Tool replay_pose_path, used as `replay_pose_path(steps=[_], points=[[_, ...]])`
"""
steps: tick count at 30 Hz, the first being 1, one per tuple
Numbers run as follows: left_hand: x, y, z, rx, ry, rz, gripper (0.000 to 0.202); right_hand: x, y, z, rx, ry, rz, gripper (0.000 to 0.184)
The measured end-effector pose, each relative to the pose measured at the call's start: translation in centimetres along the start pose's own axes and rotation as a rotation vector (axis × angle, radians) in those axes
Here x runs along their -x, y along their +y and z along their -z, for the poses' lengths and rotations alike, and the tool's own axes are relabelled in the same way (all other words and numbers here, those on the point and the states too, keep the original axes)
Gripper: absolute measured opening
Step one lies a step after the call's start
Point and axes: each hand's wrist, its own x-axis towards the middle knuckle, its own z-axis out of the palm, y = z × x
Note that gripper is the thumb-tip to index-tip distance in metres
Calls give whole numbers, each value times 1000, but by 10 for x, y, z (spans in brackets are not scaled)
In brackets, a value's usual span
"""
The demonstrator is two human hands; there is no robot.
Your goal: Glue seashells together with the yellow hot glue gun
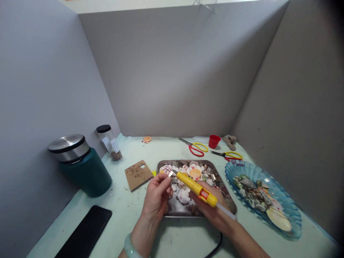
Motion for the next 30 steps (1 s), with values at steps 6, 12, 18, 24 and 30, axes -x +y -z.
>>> replay_pose_path(steps=[6, 12, 18, 24, 30], points=[[0, 0, 1, 9, -9, 1, 31, -1, -1, 0, 10, -17, -8, 17], [-1, -1, 2, 14, -16, 6, 32, -2, -7, 1, 24, -39, 0, 18], [-2, -3, 4, 21, -36, 2, 30, -2, -3, 0, 5, -26, -24, 17], [-2, -4, 4, 27, -31, -5, 29, 0, -2, 0, 27, -25, -31, 15], [-2, -3, 3, 34, -22, -8, 33, -2, -5, -1, 60, -39, -19, 17]])
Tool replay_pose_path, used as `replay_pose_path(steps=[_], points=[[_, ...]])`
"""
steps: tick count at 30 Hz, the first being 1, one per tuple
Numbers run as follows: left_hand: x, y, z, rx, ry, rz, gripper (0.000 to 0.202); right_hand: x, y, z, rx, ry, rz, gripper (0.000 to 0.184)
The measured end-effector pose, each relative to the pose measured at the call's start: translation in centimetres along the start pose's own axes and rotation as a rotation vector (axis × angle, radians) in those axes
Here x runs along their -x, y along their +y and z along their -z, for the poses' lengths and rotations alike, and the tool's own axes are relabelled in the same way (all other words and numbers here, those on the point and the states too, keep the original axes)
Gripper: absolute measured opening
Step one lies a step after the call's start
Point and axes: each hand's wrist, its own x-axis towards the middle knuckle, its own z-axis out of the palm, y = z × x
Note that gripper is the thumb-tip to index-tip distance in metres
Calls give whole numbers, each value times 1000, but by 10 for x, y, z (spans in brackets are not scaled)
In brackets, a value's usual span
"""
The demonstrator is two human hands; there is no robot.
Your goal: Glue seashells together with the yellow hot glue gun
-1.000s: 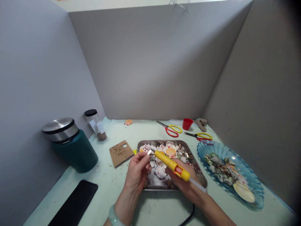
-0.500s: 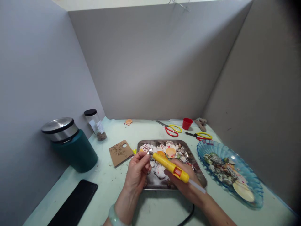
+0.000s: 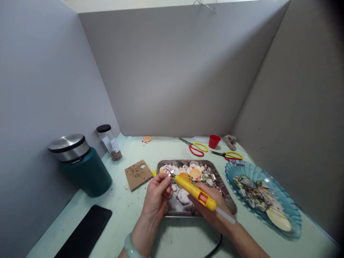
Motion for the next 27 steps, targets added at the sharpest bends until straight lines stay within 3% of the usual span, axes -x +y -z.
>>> replay_pose_path(steps=[13, 20, 27], points=[[1, 1, -1, -10, 13, -1, 33, 2, 0, 0, 15, 32, 23, 13], [1, -1, -1, -106, 44, -81, 28, 1, 1, 3, -22, 23, 15, 15], [-1, -4, 1, -303, 85, -213, 26, 2, -2, 8, -118, 41, -135, 23]])
